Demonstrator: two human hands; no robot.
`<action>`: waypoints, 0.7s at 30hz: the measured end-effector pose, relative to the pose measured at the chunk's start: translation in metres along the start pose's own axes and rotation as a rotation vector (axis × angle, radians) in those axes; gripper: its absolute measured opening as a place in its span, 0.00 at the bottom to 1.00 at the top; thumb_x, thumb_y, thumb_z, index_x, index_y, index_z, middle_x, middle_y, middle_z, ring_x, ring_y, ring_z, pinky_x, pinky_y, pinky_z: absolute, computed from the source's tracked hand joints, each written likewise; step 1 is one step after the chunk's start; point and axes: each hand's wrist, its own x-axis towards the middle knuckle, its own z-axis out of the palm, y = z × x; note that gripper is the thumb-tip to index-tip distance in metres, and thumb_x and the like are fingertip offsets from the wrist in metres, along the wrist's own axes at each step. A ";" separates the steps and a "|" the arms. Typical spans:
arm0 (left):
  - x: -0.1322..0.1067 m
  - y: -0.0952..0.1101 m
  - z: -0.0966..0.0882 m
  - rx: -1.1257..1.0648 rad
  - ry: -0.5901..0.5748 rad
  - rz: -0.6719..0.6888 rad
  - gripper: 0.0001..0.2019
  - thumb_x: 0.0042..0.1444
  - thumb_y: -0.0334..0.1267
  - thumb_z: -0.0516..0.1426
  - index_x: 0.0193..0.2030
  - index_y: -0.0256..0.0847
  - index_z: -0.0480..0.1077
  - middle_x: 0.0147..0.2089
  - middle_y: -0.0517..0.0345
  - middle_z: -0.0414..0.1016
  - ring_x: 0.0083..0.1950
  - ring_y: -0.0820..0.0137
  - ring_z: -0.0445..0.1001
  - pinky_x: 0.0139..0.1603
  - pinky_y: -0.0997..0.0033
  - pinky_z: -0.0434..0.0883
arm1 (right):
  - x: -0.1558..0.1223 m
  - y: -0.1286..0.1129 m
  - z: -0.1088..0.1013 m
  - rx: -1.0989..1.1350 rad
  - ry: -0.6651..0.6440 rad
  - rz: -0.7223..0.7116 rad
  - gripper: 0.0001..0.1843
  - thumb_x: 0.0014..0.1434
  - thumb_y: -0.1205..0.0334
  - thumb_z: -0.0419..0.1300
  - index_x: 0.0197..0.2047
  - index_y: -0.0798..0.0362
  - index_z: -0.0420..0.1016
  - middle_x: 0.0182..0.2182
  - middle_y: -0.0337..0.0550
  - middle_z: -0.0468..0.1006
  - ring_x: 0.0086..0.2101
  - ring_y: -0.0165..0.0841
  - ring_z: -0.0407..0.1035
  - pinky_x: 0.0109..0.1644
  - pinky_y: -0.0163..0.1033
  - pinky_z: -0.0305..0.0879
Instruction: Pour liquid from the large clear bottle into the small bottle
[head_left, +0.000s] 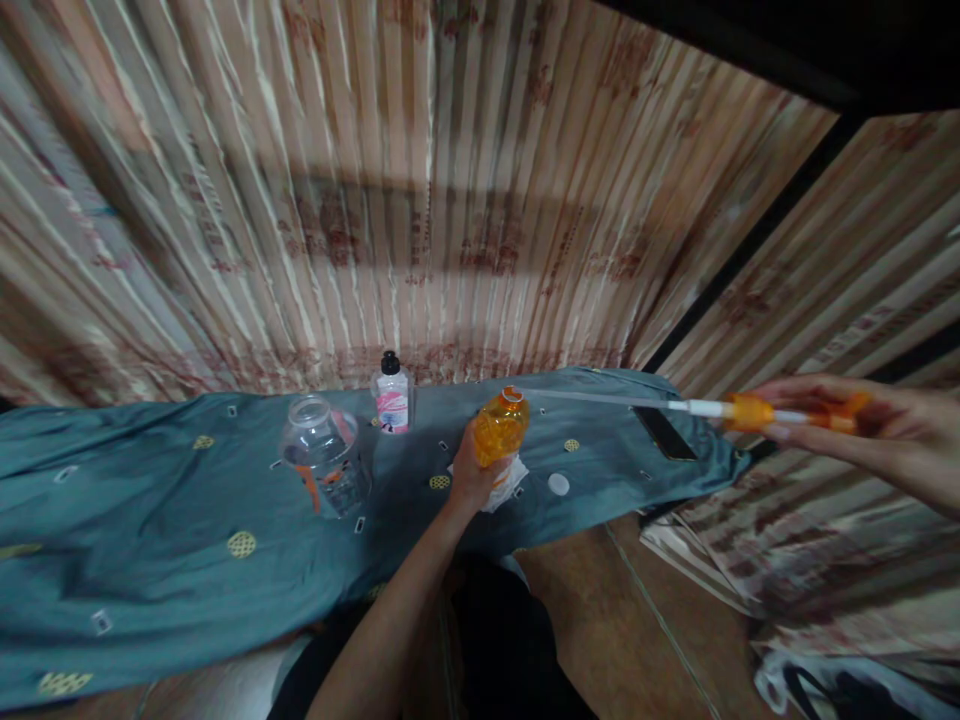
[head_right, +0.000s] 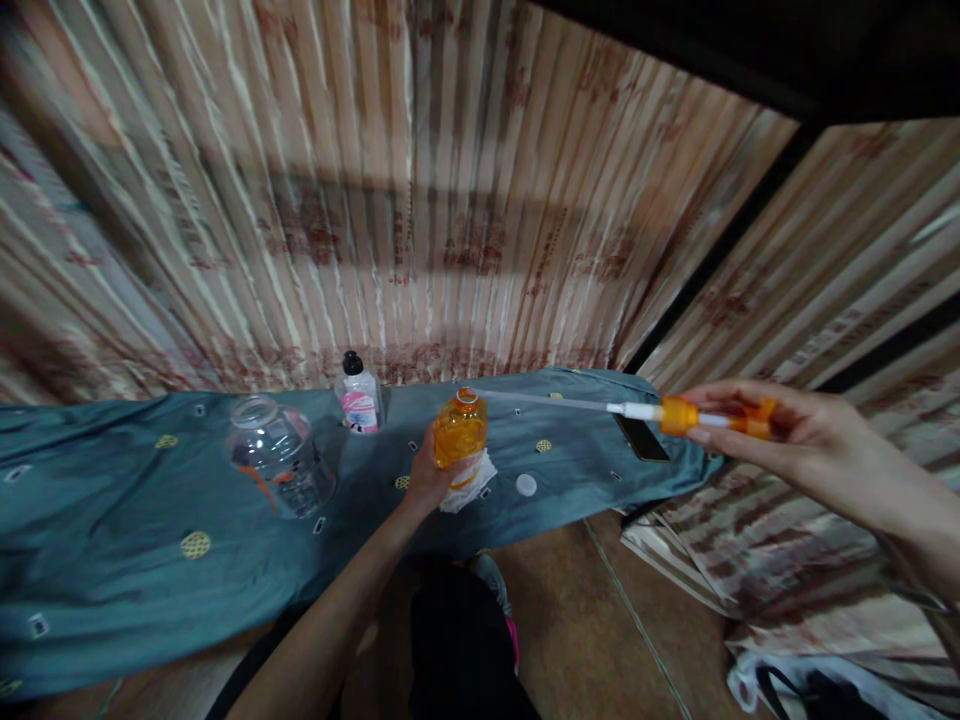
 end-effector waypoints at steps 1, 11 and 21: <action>-0.001 0.000 0.000 -0.006 -0.001 0.003 0.34 0.52 0.40 0.75 0.66 0.46 0.75 0.61 0.47 0.89 0.61 0.45 0.88 0.67 0.43 0.83 | 0.005 -0.006 -0.003 -0.004 -0.025 -0.012 0.40 0.35 0.13 0.81 0.39 0.34 0.93 0.41 0.51 0.93 0.41 0.49 0.86 0.44 0.51 0.89; -0.001 0.001 -0.002 -0.034 0.006 0.032 0.33 0.49 0.48 0.75 0.60 0.45 0.75 0.60 0.41 0.86 0.62 0.39 0.86 0.68 0.37 0.81 | 0.093 -0.174 0.004 -0.542 -0.386 -0.310 0.17 0.60 0.48 0.82 0.47 0.47 0.94 0.34 0.26 0.91 0.34 0.26 0.83 0.44 0.37 0.74; -0.004 0.001 -0.002 0.010 0.003 0.035 0.32 0.51 0.45 0.74 0.63 0.45 0.76 0.63 0.42 0.86 0.66 0.38 0.83 0.71 0.41 0.78 | 0.117 -0.189 0.149 -0.694 -0.610 -0.615 0.04 0.56 0.68 0.79 0.35 0.54 0.90 0.33 0.39 0.89 0.49 0.45 0.86 0.55 0.40 0.75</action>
